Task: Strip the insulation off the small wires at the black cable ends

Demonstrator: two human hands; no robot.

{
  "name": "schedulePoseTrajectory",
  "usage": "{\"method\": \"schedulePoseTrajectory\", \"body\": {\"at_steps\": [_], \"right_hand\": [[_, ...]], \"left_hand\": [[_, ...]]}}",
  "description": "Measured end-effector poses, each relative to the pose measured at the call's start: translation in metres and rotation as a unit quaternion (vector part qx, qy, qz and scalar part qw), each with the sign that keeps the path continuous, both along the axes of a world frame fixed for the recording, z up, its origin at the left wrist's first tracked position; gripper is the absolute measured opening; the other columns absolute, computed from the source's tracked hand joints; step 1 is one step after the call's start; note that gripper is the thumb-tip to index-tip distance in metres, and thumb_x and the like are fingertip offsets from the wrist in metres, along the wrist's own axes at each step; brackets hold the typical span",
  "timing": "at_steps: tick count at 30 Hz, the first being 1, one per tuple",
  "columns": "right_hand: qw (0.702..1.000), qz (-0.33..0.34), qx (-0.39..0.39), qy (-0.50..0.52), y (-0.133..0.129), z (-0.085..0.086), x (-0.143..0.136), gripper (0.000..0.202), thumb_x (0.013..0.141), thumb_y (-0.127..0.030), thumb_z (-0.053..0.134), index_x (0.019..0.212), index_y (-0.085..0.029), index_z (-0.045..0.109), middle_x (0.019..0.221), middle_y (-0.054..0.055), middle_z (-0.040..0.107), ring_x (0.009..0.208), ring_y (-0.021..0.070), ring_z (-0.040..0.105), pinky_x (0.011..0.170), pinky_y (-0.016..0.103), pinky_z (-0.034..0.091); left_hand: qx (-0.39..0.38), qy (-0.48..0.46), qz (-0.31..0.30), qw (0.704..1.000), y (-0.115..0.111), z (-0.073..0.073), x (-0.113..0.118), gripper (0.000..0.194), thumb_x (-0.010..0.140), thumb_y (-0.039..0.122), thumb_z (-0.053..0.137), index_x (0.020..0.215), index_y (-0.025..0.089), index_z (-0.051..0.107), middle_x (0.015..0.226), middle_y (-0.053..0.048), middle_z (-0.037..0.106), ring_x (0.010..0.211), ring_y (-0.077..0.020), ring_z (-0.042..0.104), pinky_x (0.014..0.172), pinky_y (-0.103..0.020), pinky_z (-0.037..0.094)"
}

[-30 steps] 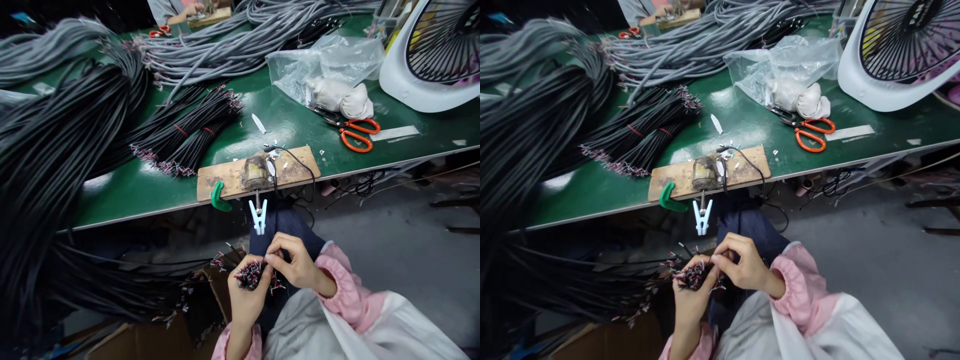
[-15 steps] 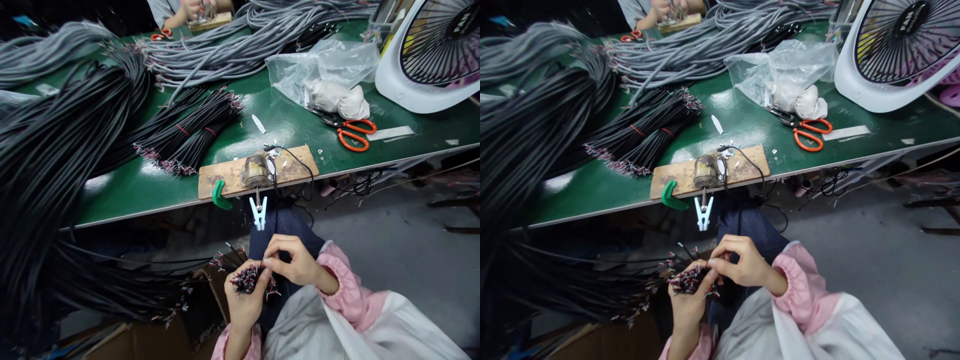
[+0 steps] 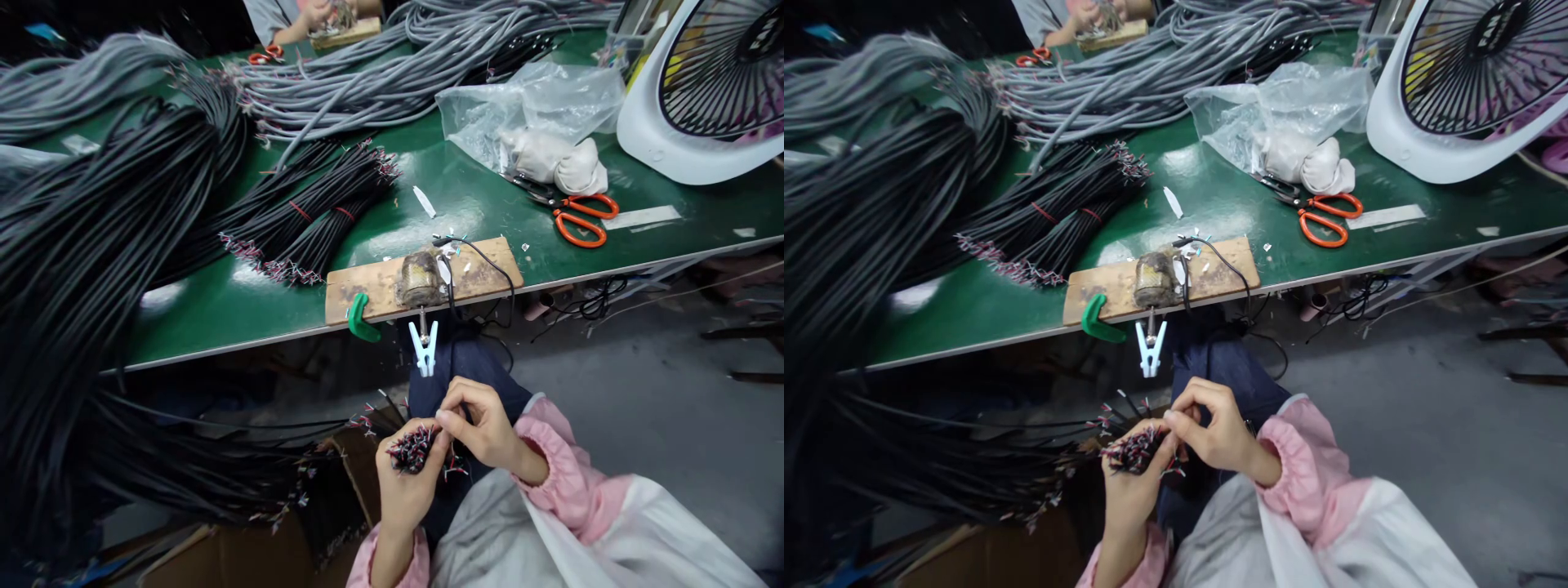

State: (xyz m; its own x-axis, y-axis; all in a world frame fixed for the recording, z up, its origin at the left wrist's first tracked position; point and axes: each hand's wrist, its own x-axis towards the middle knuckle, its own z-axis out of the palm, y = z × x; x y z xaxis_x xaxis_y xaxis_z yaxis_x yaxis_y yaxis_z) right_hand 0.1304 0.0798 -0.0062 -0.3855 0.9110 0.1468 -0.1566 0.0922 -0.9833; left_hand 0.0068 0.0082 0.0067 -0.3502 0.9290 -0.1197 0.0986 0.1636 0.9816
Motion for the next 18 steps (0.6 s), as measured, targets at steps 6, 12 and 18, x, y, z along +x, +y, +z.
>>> {"method": "schedulePoseTrajectory", "body": {"at_steps": [6, 12, 18], "right_hand": [[1.0, -0.003, 0.0, 0.01, -0.001, -0.001, -0.001, 0.032, 0.093, -0.037, 0.065, 0.069, -0.017, 0.063, 0.065, 0.001, 0.055, 0.058, 0.0134, 0.049, 0.053, 0.026, 0.039], [1.0, -0.017, 0.003, 0.005, -0.001, -0.001, -0.002, 0.03, 0.094, -0.037, 0.064, 0.07, -0.017, 0.062, 0.067, 0.0, 0.053, 0.057, 0.0127, 0.047, 0.053, 0.026, 0.038], [0.999, -0.021, -0.026, 0.012, -0.001, -0.005, -0.002, 0.031, 0.094, -0.038, 0.063, 0.071, -0.018, 0.06, 0.07, 0.001, 0.052, 0.06, 0.0133, 0.047, 0.054, 0.026, 0.038]], "left_hand": [[-0.011, -0.015, 0.01, 1.0, -0.002, -0.001, 0.0, 0.024, 0.082, 0.038, 0.078, 0.072, 0.016, 0.076, 0.054, -0.001, 0.067, 0.045, -0.014, 0.058, 0.047, -0.023, 0.049], [0.0, -0.004, -0.004, 1.0, 0.001, 0.002, -0.002, 0.021, 0.082, 0.035, 0.077, 0.073, 0.016, 0.077, 0.056, -0.001, 0.069, 0.046, -0.0148, 0.06, 0.049, -0.024, 0.05], [-0.005, 0.014, -0.068, 0.998, 0.003, 0.009, 0.005, 0.011, 0.08, 0.021, 0.074, 0.09, 0.017, 0.078, 0.068, -0.002, 0.076, 0.055, -0.0185, 0.07, 0.055, -0.025, 0.057]]}}
